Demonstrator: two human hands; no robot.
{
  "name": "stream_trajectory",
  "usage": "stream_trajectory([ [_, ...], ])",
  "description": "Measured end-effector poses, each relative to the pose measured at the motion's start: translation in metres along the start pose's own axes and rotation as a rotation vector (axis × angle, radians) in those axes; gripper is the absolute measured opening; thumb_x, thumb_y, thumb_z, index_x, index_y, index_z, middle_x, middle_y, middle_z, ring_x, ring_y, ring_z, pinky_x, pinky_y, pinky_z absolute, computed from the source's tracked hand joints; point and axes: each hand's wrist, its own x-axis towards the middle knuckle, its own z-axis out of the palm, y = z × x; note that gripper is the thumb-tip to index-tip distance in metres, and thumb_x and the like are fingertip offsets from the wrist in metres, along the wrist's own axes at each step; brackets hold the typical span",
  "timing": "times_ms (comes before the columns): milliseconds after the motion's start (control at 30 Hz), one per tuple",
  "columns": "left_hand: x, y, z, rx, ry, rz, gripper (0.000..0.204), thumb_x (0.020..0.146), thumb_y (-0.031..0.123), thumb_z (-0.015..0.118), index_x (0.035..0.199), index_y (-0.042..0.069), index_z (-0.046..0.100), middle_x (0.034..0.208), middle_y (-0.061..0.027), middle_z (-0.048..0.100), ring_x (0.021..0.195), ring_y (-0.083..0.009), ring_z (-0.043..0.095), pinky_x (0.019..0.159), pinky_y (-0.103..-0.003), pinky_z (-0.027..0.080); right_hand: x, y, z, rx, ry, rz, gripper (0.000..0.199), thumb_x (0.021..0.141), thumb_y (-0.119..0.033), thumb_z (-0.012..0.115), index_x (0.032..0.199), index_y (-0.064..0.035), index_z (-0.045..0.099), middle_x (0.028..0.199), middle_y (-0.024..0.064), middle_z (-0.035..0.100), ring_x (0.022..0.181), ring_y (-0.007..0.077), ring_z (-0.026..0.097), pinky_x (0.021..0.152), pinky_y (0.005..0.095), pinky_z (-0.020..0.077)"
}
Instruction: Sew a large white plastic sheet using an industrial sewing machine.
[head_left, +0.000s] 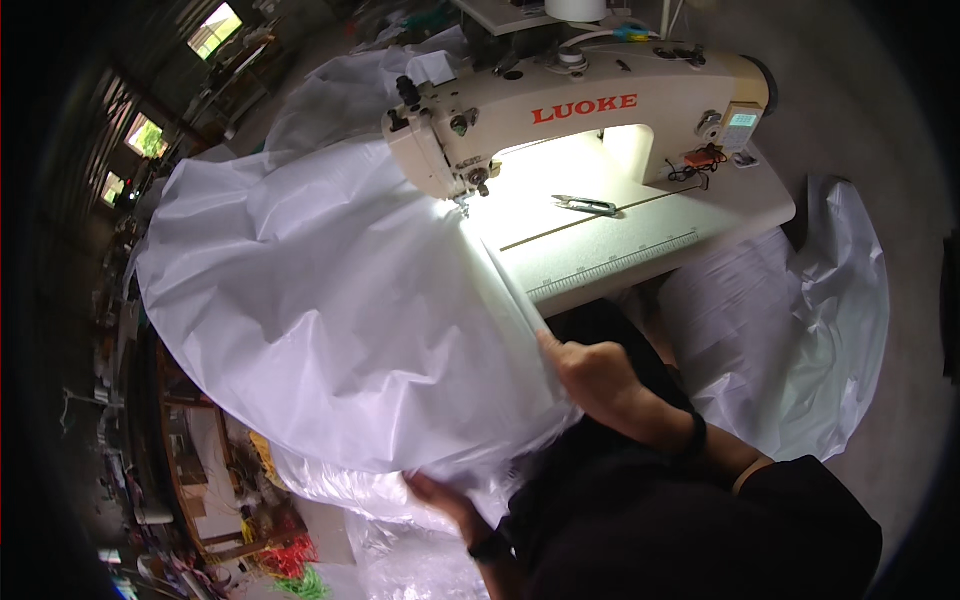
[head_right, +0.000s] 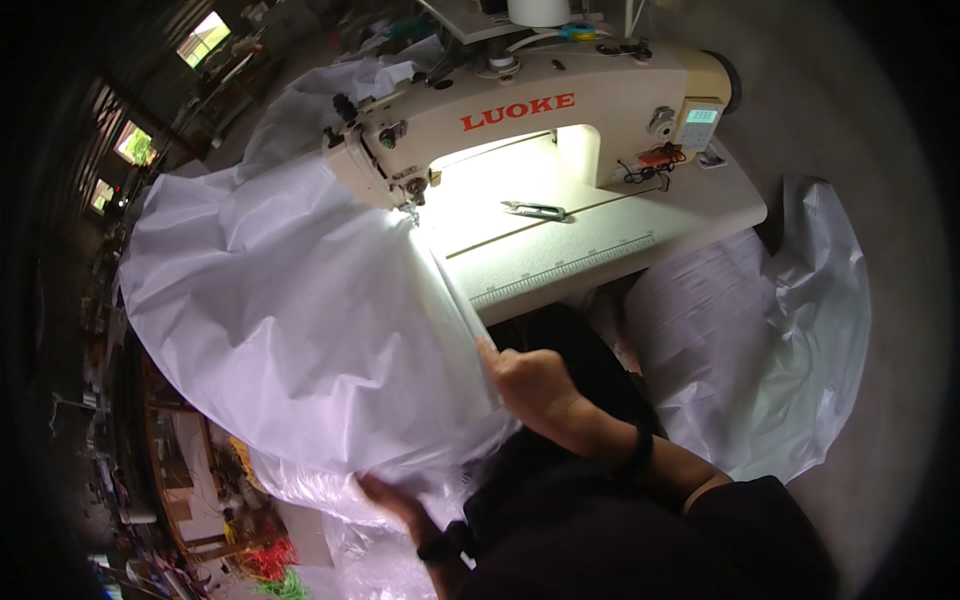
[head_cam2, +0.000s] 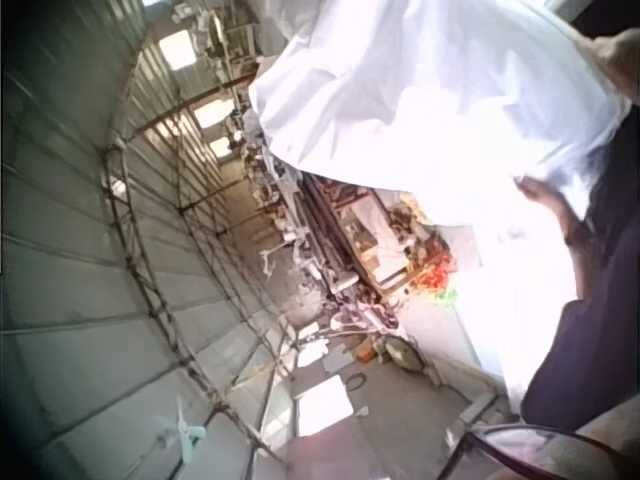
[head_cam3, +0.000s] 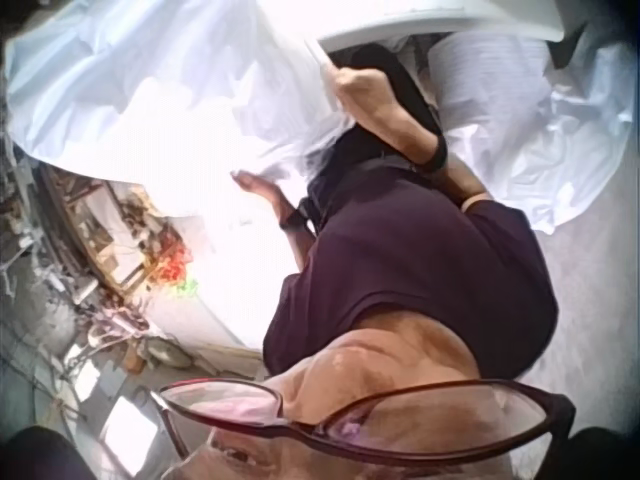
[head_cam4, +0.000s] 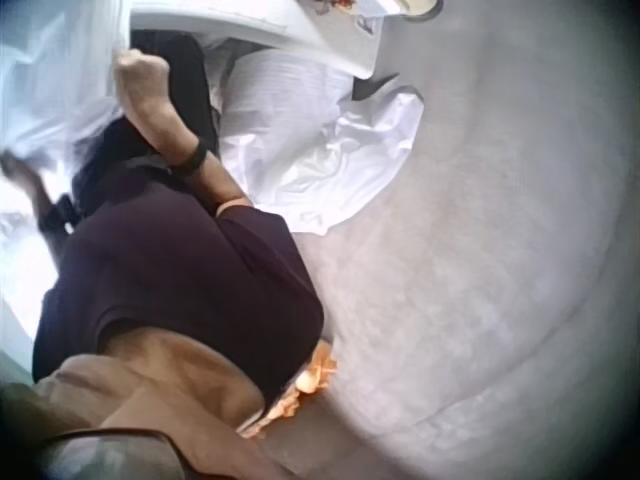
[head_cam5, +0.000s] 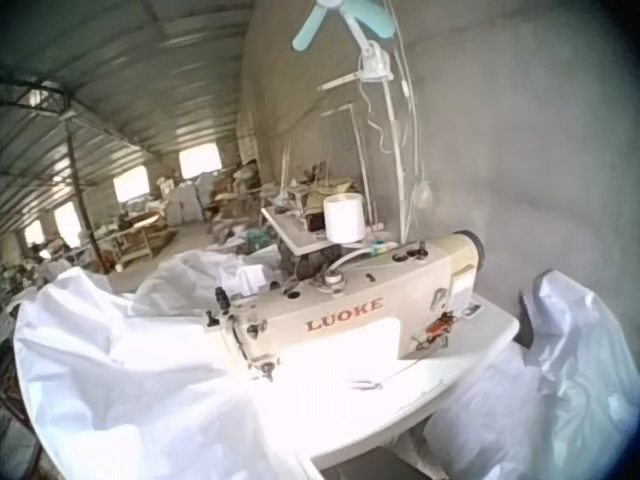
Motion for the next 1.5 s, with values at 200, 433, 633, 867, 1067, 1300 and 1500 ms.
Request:
stream_trajectory([
  [200, 0.019, 0.143, -0.036, 0.222, 0.038, 0.552, 0.026, 0.103, 0.02, 0.048, 0.101, -0.005, 0.053, 0.093, -0.0149, 0.057, 0.087, -0.0259, 0.055, 0.083, -0.039, 0.047, 0.02, -0.016, 0.022, 0.24, -0.08, 0.013, 0.044, 0.081, -0.002, 0.056, 0.125, 0.006, 0.055, 0.063, 0.011, 0.062, 0.054, 0.0282, 0.063, 0.048, 0.0382, 0.0487],
  [433, 0.086, 0.174, 0.022, 0.311, 0.011, 0.642, 0.023, 0.101, 0.014, 0.051, 0.099, -0.008, 0.055, 0.091, -0.0178, 0.058, 0.079, -0.0272, 0.051, 0.077, -0.038, 0.046, 0.087, -0.006, 0.048, 0.183, -0.113, 0.063, 0.048, 0.082, -0.003, 0.056, 0.129, 0.0081, 0.049, 0.065, 0.0137, 0.063, 0.058, 0.0312, 0.065, 0.051, 0.041, 0.0494],
  [633, 0.113, 0.217, 0.08, 0.276, -0.055, 0.785, 0.015, 0.095, 0.005, 0.056, 0.088, -0.008, 0.056, 0.076, -0.0163, 0.054, 0.068, -0.0261, 0.048, 0.067, -0.038, 0.044, 0.15, 0.009, 0.055, 0.062, -0.187, 0.085, 0.046, 0.086, -0.004, 0.053, 0.13, 0.0081, 0.048, 0.067, 0.0143, 0.065, 0.062, 0.0324, 0.067, 0.052, 0.0418, 0.0509],
  [867, 0.124, 0.216, 0.09, 0.351, -0.099, 0.781, 0.016, 0.094, 0.009, 0.059, 0.085, -0.004, 0.057, 0.077, -0.0163, 0.057, 0.067, -0.03, 0.052, 0.065, -0.039, 0.044, 0.117, -0.005, 0.053, 0.018, -0.209, 0.082, 0.046, 0.088, -0.003, 0.051, 0.132, 0.0079, 0.047, 0.069, 0.0116, 0.067, 0.065, 0.0291, 0.068, 0.053, 0.0407, 0.0524],
  [1067, 0.144, 0.22, 0.106, 0.399, -0.054, 0.848, 0.017, 0.093, 0.012, 0.06, 0.085, -0.003, 0.059, 0.08, -0.0182, 0.06, 0.071, -0.0362, 0.057, 0.066, -0.044, 0.046, 0.13, -0.004, 0.053, 0.078, -0.203, 0.104, 0.045, 0.089, -0.004, 0.052, 0.131, 0.0112, 0.046, 0.072, 0.0148, 0.067, 0.067, 0.0319, 0.068, 0.057, 0.0408, 0.0535],
  [1300, 0.143, 0.242, 0.136, 0.556, 0.059, 0.903, 0.008, 0.091, 0.008, 0.058, 0.088, 0.001, 0.061, 0.091, -0.0157, 0.064, 0.084, -0.0359, 0.061, 0.072, -0.045, 0.047, 0.164, 0.006, 0.063, 0.058, -0.181, 0.139, 0.039, 0.091, -0.004, 0.054, 0.126, 0.0106, 0.05, 0.078, 0.014, 0.069, 0.071, 0.0295, 0.071, 0.057, 0.0366, 0.0553],
  [1500, 0.067, 0.257, 0.183, 0.392, -0.722, 1.319, 0.047, 0.073, -0.012, 0.049, 0.116, 0.001, 0.062, 0.114, -0.0176, 0.065, 0.109, -0.035, 0.06, 0.097, -0.042, 0.048, 0.167, 0.01, 0.064, 0.096, -0.153, 0.182, 0.038, 0.088, -0.01, 0.057, 0.12, 0.0088, 0.055, 0.076, 0.0154, 0.069, 0.072, 0.0319, 0.07, 0.061, 0.0396, 0.0544],
])
